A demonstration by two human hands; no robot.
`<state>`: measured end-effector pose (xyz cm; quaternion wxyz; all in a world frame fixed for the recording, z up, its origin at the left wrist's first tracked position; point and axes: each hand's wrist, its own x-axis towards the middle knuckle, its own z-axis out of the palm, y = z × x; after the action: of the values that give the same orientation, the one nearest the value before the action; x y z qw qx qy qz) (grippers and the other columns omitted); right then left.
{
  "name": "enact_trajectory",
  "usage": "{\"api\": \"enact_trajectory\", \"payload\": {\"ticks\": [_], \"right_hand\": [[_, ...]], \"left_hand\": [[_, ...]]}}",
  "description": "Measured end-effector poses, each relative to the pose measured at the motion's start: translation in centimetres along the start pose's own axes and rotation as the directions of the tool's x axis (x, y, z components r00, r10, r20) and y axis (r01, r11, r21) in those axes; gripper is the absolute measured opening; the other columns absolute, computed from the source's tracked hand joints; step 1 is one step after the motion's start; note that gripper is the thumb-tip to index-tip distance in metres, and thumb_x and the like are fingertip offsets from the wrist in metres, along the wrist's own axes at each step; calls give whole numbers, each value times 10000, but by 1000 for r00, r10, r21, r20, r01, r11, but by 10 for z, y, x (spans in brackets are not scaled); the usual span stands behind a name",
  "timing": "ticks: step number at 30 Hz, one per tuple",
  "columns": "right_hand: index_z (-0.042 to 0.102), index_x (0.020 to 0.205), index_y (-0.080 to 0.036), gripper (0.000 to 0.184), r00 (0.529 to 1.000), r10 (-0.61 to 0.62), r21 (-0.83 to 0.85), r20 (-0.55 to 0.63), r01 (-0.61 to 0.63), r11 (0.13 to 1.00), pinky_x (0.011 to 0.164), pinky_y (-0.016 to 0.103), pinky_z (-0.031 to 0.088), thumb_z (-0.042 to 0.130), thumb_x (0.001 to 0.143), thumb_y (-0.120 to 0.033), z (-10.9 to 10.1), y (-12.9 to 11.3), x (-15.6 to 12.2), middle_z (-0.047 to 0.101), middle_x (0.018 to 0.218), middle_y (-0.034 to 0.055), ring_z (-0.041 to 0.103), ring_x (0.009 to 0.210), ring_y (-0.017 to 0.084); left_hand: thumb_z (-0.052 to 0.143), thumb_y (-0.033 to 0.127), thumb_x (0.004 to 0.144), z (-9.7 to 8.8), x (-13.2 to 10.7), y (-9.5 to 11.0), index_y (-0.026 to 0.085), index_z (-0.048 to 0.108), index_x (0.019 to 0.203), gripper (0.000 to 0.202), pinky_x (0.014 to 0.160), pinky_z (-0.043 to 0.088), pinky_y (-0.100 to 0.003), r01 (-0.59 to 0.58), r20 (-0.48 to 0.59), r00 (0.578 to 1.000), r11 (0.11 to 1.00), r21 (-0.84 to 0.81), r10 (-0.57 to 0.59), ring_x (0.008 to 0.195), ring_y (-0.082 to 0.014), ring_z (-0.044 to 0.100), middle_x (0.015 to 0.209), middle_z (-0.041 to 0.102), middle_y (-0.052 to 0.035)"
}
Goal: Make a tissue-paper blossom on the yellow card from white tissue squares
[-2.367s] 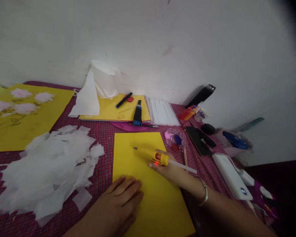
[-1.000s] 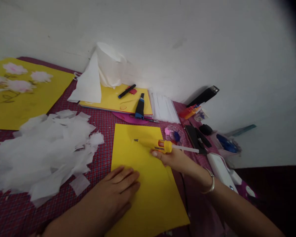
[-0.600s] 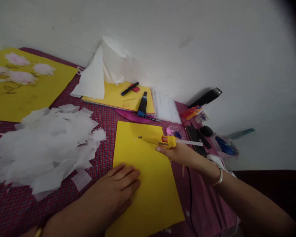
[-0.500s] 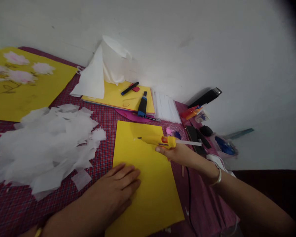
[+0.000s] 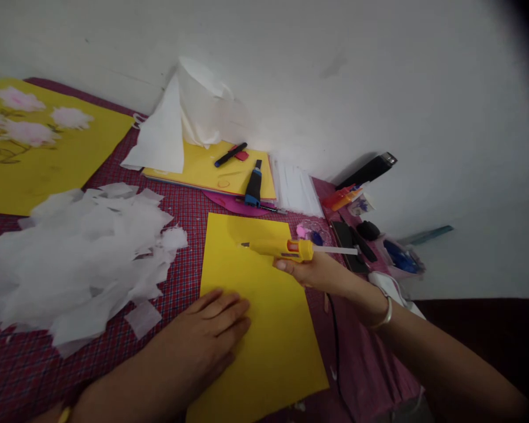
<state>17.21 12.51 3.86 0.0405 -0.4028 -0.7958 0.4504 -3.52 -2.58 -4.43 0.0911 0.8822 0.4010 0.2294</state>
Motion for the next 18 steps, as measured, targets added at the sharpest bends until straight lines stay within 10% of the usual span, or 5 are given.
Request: {"api": "enact_trajectory", "payload": {"ticks": [18], "right_hand": [[649, 1015, -168, 473, 997, 38, -32, -60, -40, 999, 539, 237, 424, 548, 829, -591, 1, 11, -1, 603, 774, 42, 519, 656, 136]], "left_hand": [[458, 288, 947, 0, 0, 0, 233, 604, 1224, 318, 1049, 344, -342, 7, 5, 1000, 1000, -5, -7, 1210, -187, 517, 1297, 628, -11]]}}
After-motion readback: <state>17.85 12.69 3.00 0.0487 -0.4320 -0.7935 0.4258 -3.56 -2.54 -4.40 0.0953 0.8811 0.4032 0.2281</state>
